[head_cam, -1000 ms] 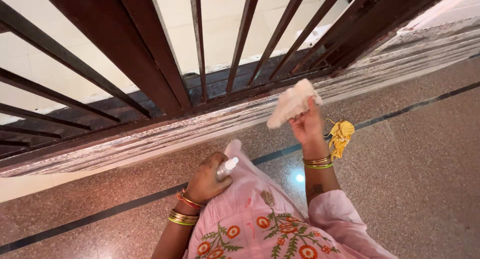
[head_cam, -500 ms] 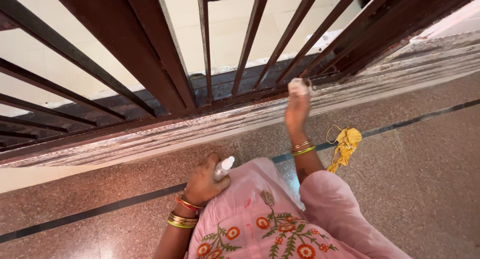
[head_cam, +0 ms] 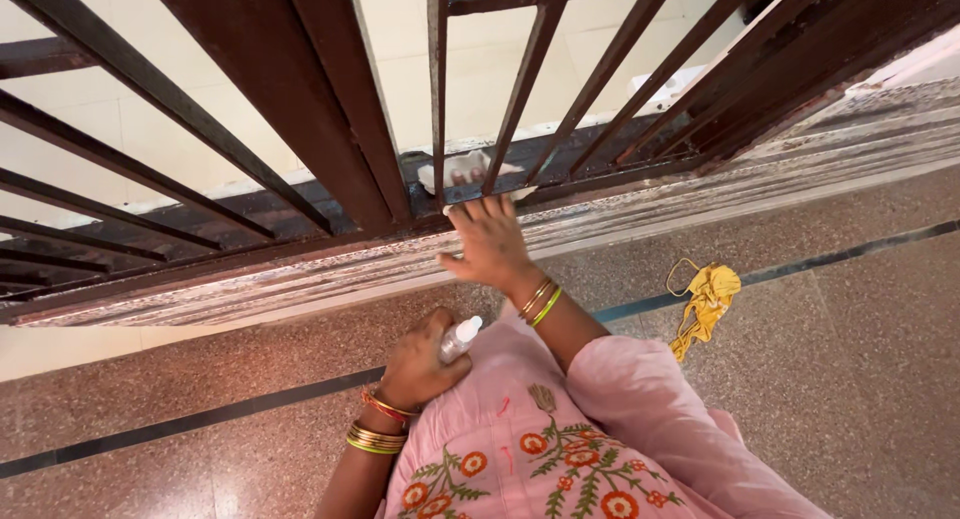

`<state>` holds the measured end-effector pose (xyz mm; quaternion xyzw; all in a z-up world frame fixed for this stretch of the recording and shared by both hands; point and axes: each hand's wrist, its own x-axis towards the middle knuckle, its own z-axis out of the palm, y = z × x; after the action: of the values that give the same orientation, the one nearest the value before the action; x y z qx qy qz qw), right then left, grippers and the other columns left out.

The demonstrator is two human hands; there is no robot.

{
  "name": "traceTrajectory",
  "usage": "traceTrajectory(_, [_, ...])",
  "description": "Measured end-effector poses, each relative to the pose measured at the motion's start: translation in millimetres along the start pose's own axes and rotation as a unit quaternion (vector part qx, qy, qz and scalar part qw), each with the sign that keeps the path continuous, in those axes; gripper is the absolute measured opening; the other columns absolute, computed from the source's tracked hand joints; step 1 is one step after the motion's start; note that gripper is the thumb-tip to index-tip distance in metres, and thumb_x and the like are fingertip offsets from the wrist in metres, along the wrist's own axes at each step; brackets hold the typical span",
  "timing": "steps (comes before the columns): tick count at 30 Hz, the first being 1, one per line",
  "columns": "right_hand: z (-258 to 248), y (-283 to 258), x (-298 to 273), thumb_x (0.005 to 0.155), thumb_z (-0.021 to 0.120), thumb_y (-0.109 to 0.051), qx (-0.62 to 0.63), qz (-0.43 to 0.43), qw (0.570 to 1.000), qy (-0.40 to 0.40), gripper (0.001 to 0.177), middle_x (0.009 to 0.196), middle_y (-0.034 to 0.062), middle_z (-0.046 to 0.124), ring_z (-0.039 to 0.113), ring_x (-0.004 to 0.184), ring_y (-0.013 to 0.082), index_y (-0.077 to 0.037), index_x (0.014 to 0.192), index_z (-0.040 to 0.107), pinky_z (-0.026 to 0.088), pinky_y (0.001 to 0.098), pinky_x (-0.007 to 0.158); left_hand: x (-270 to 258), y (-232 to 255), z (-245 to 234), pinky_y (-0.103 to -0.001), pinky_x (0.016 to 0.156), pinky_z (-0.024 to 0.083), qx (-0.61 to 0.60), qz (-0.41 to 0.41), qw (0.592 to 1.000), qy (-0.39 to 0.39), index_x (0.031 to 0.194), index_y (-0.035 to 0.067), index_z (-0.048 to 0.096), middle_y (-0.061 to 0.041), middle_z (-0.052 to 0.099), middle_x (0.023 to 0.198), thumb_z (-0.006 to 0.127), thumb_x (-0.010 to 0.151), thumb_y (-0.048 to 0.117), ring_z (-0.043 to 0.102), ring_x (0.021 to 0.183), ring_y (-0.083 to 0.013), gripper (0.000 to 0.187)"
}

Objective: The person cleans a brown metal gate by spraying liquid from a small bottle onto the bars and wiping them with a white cloth. They work methodically along the lower horizontal bar and vertical bars, repeatedly spraying and wiping to remove dirt.

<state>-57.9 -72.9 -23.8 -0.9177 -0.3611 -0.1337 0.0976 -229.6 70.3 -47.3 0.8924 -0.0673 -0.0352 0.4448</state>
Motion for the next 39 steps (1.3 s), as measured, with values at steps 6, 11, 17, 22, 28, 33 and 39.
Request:
traceTrajectory(6, [9, 26, -13, 0.081, 0.073, -0.054, 0.028, 0.026, 0.996, -0.079, 0.066, 0.138, 0.0143, 0.055, 0.043, 0.136, 0.033, -0.01, 0.129, 0.064, 0.026, 0.0591, 0.119, -2, -3, -6, -0.046, 0.08, 0.055, -0.015, 0.001, 1.0, 0.013, 0.114, 0.009, 0.056, -0.016, 0.069, 0.103, 0.075, 0.072, 0.028, 0.069, 0.093, -0.0372, 0.049])
traceTrajectory(11, [-13, 87, -31, 0.083, 0.069, -0.059, -0.039, 0.148, 0.979, -0.133, 0.065, 0.13, 0.0171, 0.06, 0.05, 0.128, 0.034, -0.014, 0.13, 0.065, 0.025, 0.0568, 0.122, -2, -9, -9, -0.047, 0.079, 0.054, -0.029, -0.012, 0.999, 0.014, 0.112, 0.008, 0.055, -0.017, 0.067, 0.101, 0.076, 0.072, 0.027, 0.067, 0.093, -0.0374, 0.049])
traceTrajectory(17, [-27, 190, -42, 0.087, 0.065, -0.059, -0.037, 0.13, 0.991, 0.011, 0.072, 0.149, 0.0239, 0.05, 0.041, 0.14, 0.0429, -0.008, 0.137, 0.065, 0.024, 0.0545, 0.114, 22, -9, -25, -0.047, 0.091, 0.056, -0.022, 0.139, 0.981, 0.133, 0.115, 0.003, 0.054, -0.02, 0.056, 0.128, 0.075, 0.072, 0.021, 0.061, 0.114, -0.0363, 0.051])
traceTrajectory(22, [-9, 239, -47, 0.107, 0.06, -0.037, -0.068, -0.005, 0.996, 0.06, 0.043, 0.151, 0.0135, 0.056, 0.047, 0.145, 0.035, -0.01, 0.14, 0.067, 0.035, 0.0494, 0.124, 79, 27, -62, -0.052, 0.116, 0.052, -0.019, 0.23, 0.943, 0.241, 0.109, 0.005, 0.051, -0.021, 0.04, 0.155, 0.072, 0.079, 0.021, 0.049, 0.142, -0.0398, 0.04])
traceTrajectory(28, [6, 240, -33, 0.102, 0.068, -0.038, -0.161, 0.028, 0.979, 0.123, 0.041, 0.133, 0.0129, 0.065, 0.056, 0.13, 0.0346, -0.009, 0.131, 0.069, 0.037, 0.054, 0.114, 117, 95, -90, -0.055, 0.122, 0.046, 0.018, 0.253, 0.907, 0.336, 0.107, 0.006, 0.057, -0.025, 0.022, 0.167, 0.075, 0.081, 0.024, 0.034, 0.155, -0.0461, 0.036])
traceTrajectory(33, [4, 230, -19, 0.101, 0.058, -0.058, -0.161, 0.156, 0.974, 0.043, 0.061, 0.142, 0.0155, 0.058, 0.044, 0.139, 0.0363, -0.009, 0.136, 0.066, 0.028, 0.0601, 0.12, 139, 117, -104, -0.046, 0.106, 0.053, -0.039, 0.214, 0.93, 0.297, 0.102, 0.005, 0.063, -0.035, 0.018, 0.164, 0.076, 0.076, 0.023, 0.042, 0.148, -0.0463, 0.034])
traceTrajectory(39, [-22, 200, 1, 0.09, 0.049, -0.074, -0.127, 0.314, 0.939, -0.051, 0.076, 0.157, 0.0271, 0.029, 0.017, 0.146, 0.0503, -0.024, 0.147, 0.052, 0.011, 0.0656, 0.115, 157, 111, -116, -0.043, 0.09, 0.056, -0.087, 0.212, 0.945, 0.235, 0.104, 0.005, 0.062, -0.017, 0.047, 0.118, 0.081, 0.072, 0.018, 0.063, 0.102, -0.0316, 0.039])
